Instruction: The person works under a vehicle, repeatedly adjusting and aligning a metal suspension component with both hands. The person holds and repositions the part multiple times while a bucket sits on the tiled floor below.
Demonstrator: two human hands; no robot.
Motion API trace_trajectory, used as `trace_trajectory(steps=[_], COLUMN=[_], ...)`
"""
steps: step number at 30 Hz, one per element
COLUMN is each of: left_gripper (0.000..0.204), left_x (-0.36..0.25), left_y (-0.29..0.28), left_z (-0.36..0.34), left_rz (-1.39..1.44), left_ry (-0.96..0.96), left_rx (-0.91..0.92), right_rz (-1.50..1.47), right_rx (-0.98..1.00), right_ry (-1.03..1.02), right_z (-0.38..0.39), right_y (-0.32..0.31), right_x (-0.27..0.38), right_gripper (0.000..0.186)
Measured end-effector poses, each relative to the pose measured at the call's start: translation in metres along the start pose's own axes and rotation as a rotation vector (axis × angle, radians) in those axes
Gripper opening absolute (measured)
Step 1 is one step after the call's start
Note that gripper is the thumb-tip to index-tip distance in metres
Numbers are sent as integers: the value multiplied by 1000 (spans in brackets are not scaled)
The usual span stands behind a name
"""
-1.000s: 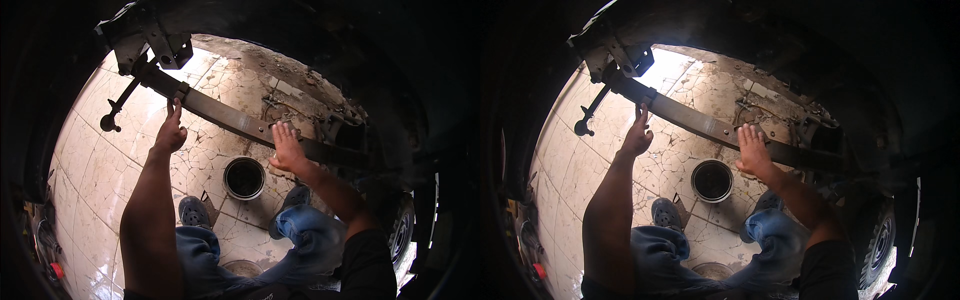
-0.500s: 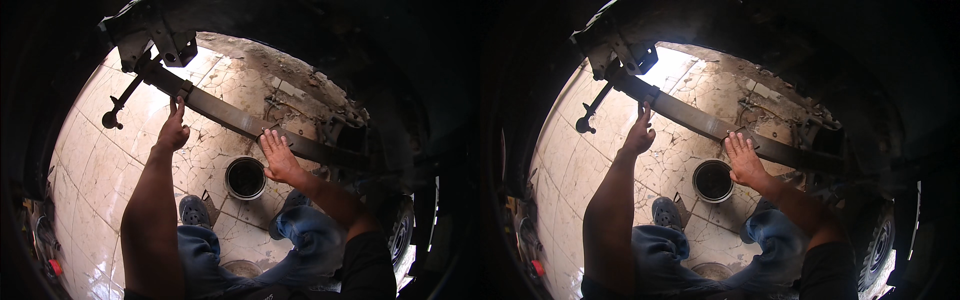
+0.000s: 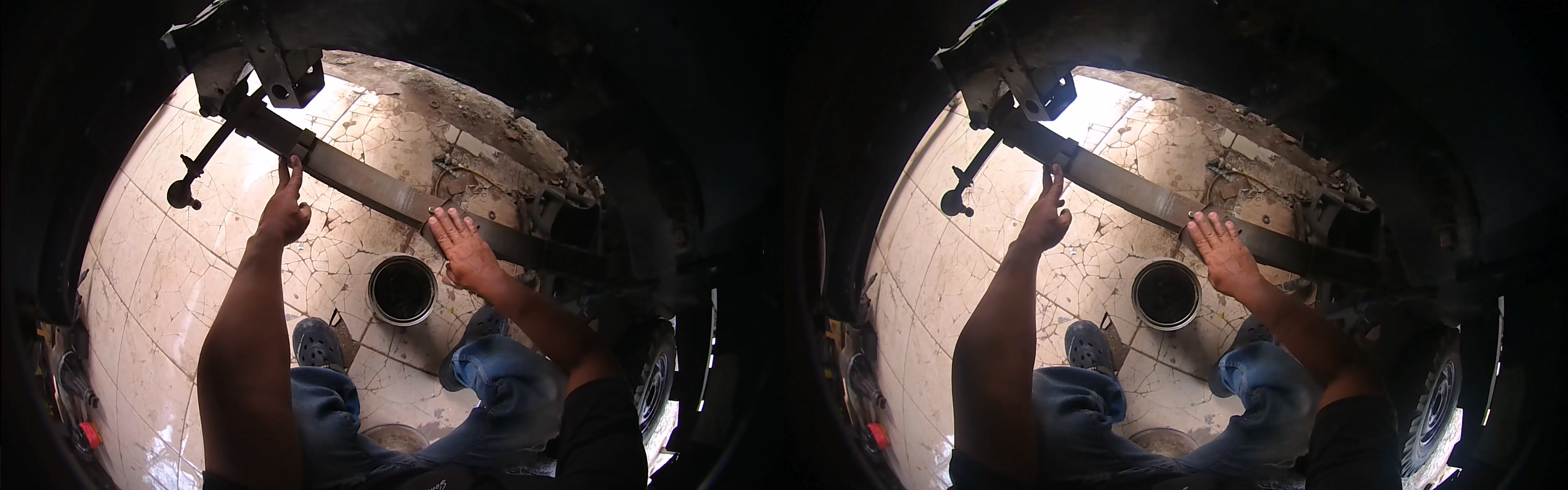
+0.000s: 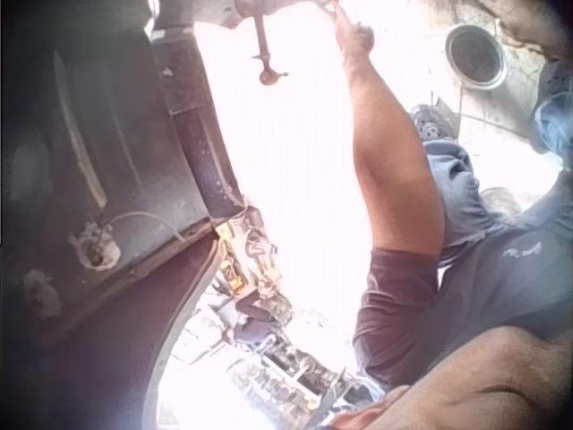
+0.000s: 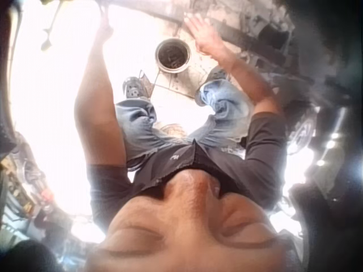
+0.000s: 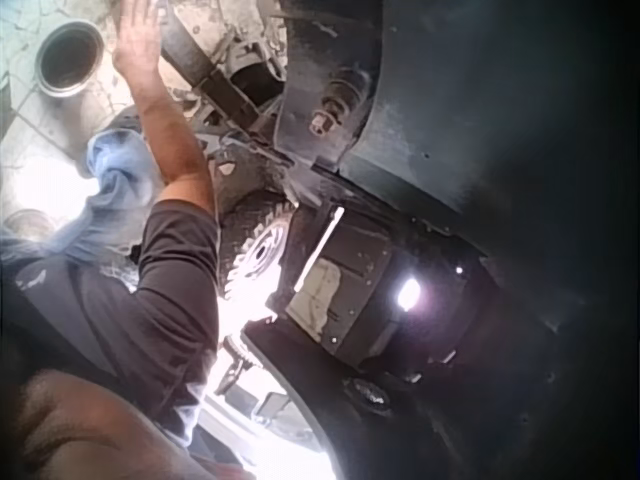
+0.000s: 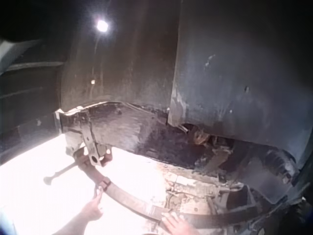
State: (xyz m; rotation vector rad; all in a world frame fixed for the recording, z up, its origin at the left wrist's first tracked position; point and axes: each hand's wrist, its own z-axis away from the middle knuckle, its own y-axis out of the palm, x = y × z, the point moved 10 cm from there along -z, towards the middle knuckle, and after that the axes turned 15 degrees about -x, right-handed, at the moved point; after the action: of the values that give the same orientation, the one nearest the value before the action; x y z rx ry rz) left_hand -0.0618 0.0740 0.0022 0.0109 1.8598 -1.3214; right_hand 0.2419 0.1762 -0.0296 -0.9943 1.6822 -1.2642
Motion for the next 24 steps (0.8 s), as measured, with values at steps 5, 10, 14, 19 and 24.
trace_trajectory(steps=[5,10,14,19,24], left_gripper=[94,94,94,94,96], left_x=[4,2,0,-1,9], left_y=[2,0,-1,5,2], left_z=[0,1,2,-1,-1], left_rz=[-4,5,27,18,8], left_ry=[-2,3,-5,-1,6], left_rx=[-5,-11,-2,1,-30], right_rz=[-35,-57,12,-13,-23], right_rx=[61,57,55,118,47], right_ry=[145,37,75,192,53], right_z=[-3,-5,-3,-3,-4], right_y=[-4,-8,1,-5,-4], right_x=[-15,19,-22,-9,-13], right_gripper=[99,99,100,97,99])
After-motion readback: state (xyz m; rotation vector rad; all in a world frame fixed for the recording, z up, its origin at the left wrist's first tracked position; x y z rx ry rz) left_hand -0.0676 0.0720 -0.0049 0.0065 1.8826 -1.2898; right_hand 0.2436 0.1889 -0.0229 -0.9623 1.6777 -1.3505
